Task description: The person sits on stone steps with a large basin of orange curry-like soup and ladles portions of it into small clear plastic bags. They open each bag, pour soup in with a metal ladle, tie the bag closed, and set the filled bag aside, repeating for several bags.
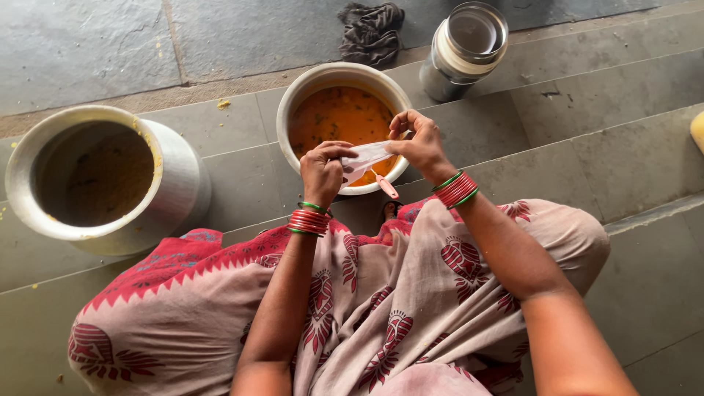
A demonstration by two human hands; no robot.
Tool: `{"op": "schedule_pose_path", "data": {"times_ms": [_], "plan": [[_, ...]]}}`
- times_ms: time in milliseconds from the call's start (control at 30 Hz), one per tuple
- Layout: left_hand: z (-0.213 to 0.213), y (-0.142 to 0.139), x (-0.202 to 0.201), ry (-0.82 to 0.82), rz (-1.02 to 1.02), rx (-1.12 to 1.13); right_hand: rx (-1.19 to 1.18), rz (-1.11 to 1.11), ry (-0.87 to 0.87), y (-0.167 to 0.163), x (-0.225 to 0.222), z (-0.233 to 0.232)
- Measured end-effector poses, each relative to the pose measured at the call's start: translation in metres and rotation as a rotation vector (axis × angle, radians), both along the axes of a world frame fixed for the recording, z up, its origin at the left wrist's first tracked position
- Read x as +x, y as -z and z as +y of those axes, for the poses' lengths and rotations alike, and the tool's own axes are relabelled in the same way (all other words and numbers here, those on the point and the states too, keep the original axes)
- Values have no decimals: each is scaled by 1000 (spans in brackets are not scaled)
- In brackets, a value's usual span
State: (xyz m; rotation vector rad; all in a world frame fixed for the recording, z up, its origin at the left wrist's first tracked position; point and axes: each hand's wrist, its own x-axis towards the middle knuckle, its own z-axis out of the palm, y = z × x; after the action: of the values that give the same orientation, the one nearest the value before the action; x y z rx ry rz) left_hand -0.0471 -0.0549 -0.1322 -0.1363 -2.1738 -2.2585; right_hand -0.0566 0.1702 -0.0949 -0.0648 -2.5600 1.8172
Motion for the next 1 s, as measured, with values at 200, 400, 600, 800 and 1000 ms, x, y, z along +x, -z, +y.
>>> {"op": "schedule_pose_path", "data": {"times_ms": [200, 400, 600, 800, 1000], "plan": [[-21, 4, -9, -140, -89, -101, -271, -337, -116, 66, -34, 21], [-44, 13, -27, -392, -51, -146, 822, -427, -140, 130, -25, 7], [-72, 18, -49, -603, -242, -185, 868, -463, -206, 152, 2, -18], [-74, 23, -65, -662, -324, -186, 365, -716, -7, 134, -28, -23], [-70, 30, -67, -655, -380, -221, -50, -901, 85, 134, -51, -23]]}}
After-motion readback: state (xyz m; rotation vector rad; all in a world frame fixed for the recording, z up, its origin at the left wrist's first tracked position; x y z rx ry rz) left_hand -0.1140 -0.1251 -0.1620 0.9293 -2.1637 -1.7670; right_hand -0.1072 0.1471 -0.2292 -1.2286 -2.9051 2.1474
